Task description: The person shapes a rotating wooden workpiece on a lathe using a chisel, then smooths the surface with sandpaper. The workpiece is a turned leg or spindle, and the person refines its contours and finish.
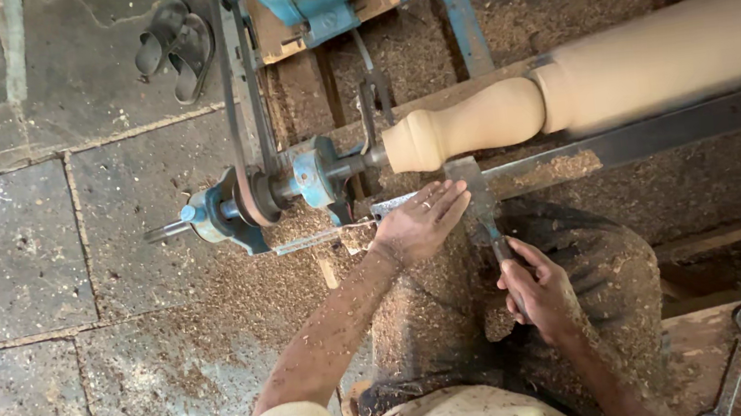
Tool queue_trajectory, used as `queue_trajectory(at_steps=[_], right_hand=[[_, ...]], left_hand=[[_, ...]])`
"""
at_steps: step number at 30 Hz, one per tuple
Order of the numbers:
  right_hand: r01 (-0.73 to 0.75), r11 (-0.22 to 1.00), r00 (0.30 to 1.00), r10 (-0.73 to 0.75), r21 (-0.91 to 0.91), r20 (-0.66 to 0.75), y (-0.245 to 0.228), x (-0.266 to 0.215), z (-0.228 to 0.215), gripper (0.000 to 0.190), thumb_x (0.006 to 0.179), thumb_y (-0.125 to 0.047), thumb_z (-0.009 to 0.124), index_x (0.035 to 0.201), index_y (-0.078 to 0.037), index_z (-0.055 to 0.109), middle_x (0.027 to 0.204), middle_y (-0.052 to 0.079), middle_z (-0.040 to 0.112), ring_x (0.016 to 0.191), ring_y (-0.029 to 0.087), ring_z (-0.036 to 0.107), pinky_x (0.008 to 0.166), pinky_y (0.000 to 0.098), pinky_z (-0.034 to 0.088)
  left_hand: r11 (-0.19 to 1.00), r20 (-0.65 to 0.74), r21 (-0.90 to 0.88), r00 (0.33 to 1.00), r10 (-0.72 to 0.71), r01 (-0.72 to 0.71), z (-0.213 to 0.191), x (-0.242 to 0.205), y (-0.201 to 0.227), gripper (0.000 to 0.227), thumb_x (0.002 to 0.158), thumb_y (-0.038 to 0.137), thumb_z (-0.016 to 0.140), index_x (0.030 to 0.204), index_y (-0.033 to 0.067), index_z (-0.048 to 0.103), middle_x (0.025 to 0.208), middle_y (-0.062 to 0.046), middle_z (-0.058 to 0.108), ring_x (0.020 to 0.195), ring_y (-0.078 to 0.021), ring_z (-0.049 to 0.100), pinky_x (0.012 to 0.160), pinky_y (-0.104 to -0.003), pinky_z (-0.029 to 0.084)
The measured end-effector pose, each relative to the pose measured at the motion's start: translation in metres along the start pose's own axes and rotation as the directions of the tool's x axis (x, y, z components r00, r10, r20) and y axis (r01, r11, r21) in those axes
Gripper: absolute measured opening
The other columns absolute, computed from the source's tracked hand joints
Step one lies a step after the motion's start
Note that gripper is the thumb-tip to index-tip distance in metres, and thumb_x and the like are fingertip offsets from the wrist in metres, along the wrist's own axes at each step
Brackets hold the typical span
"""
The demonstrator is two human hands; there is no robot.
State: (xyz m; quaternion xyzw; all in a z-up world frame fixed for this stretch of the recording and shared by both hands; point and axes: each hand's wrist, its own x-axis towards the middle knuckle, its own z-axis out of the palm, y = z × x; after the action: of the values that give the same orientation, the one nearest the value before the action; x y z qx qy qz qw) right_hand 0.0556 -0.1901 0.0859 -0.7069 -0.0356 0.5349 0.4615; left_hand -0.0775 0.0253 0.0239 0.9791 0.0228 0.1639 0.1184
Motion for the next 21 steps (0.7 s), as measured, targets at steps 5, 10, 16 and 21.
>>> queue_trajectory(at_steps=[5,10,16,21], right_hand=[[0.02,0.999,1.0,-0.02,-0.035,0.015,-0.001,0.0,-0.001,0.054,0.097,-0.022,0.058,0.149,-0.008,0.051,0.077,0.009,0.063,0.047,0.012,0.053,0.038,0.0303,0.04],[0.049,0.995,0.999,-0.047,-0.088,0.021,0.007,0.002,-0.009,0.054,0.097,-0.024,0.059,0.149,-0.01,0.054,0.081,0.01,0.065,0.051,0.013,0.054,0.042,0.0302,0.044],[0.455,0.312,0.698,-0.707,-0.834,0.116,0.023,0.002,-0.051,0.056,0.094,-0.028,0.066,0.147,-0.014,0.056,0.111,0.017,0.07,0.088,0.03,0.069,0.073,0.0425,0.058],[0.221,0.225,0.946,-0.287,-0.949,0.152,0.002,0.032,-0.082,0.064,0.081,-0.046,0.076,0.136,-0.017,0.059,0.121,0.013,0.068,0.105,0.036,0.07,0.091,0.0487,0.057]], left_hand=[[1.0,-0.001,0.02,1.0,0.012,-0.012,0.0,-0.001,0.001,0.061,0.085,0.012,0.062,0.145,-0.0013,0.052,0.153,-0.017,0.052,0.137,-0.0349,0.058,0.118,-0.045,0.047],[1.0,0.032,-0.009,0.999,-0.024,0.024,0.004,-0.002,0.003,0.061,0.087,0.011,0.061,0.146,0.0002,0.051,0.155,-0.018,0.05,0.138,-0.0355,0.055,0.118,-0.045,0.045],[0.995,0.038,0.099,0.999,0.021,-0.024,-0.004,-0.017,0.004,0.061,0.097,0.016,0.059,0.156,0.0119,0.044,0.166,-0.009,0.037,0.153,-0.0273,0.036,0.129,-0.047,0.028],[0.99,0.39,0.033,0.914,0.11,-0.134,-0.007,-0.012,-0.008,0.071,0.094,0.014,0.057,0.16,0.0194,0.032,0.169,0.0,0.03,0.155,-0.0224,0.029,0.13,-0.043,0.022]])
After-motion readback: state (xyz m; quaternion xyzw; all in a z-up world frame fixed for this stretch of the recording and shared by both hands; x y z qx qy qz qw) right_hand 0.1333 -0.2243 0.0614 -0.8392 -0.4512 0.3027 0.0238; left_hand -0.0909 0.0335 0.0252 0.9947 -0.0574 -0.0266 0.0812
